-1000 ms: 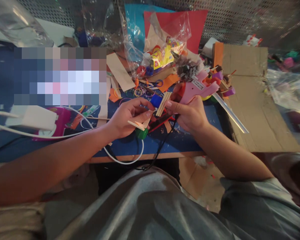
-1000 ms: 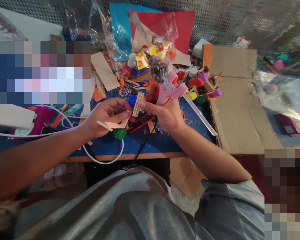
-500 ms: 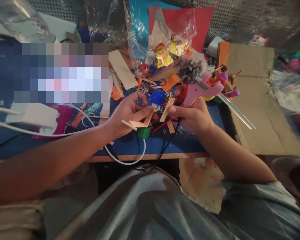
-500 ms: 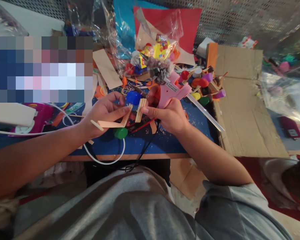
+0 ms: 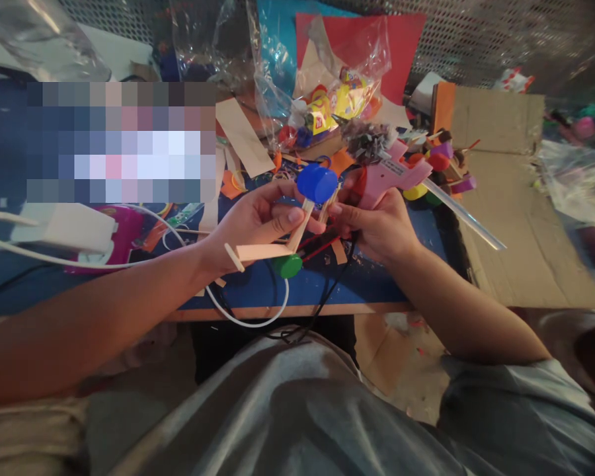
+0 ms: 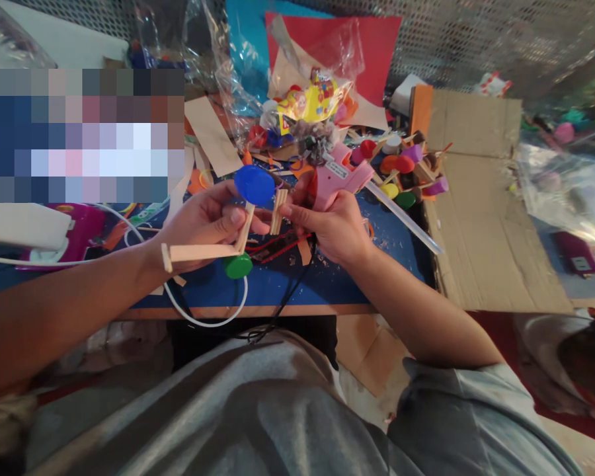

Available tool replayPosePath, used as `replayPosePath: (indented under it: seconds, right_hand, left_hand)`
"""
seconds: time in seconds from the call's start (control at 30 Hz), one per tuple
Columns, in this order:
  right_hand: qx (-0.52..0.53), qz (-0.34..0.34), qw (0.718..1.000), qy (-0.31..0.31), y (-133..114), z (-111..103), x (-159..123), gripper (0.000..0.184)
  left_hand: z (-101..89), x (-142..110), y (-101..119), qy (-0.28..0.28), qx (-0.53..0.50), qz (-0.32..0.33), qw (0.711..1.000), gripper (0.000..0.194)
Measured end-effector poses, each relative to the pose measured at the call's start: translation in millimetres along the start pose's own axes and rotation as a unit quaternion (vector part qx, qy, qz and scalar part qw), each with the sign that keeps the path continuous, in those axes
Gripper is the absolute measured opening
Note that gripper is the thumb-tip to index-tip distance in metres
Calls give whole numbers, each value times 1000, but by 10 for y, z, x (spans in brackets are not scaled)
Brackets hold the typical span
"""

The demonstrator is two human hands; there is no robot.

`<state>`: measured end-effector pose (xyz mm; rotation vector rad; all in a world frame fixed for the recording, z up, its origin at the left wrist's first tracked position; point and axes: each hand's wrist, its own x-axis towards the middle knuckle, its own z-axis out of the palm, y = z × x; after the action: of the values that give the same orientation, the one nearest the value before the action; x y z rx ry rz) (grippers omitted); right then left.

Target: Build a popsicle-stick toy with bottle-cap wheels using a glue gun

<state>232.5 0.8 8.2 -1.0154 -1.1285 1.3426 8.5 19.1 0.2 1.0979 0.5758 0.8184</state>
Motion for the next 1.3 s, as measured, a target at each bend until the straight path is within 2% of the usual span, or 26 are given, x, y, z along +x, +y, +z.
replayPosePath:
  seconds: [0.1,0.23,0.47,0.67,0.8,1.0,1.17,1.3]
  right_hand:
    - [6,-8,1000,18,38,42,-4,71]
    - [11,1,1000,7,79,60,-20,67]
    - [9,28,1000,-2,94,53,-30,62]
    - [30,-1,999,33,12,-33,2,63]
    - [38,-3,999,-12,-89,-110,-2,48]
    - [49,56,994,-79,-113,-189,2,49]
    - [61,73,989,-116,-128,-230,12,47]
    - [75,61,988,-117,-159,-216,-4,50]
  left_hand:
    - [46,-34,7,-33,28,-12,999,59]
    - [91,-45,24,-42,55,-15,997,62]
    - [69,-39,5,19,55,-5,998,65]
    - [38,4,-44,109,27,10,994,61]
    - [-27,57,-65,126,20,30,991,57]
    - [-81,61,-34,113,7,0,994,55]
    - [-89,89,-52,149,-2,-5,989,53]
    - [-92,114,-62,170,-10,12,985,53]
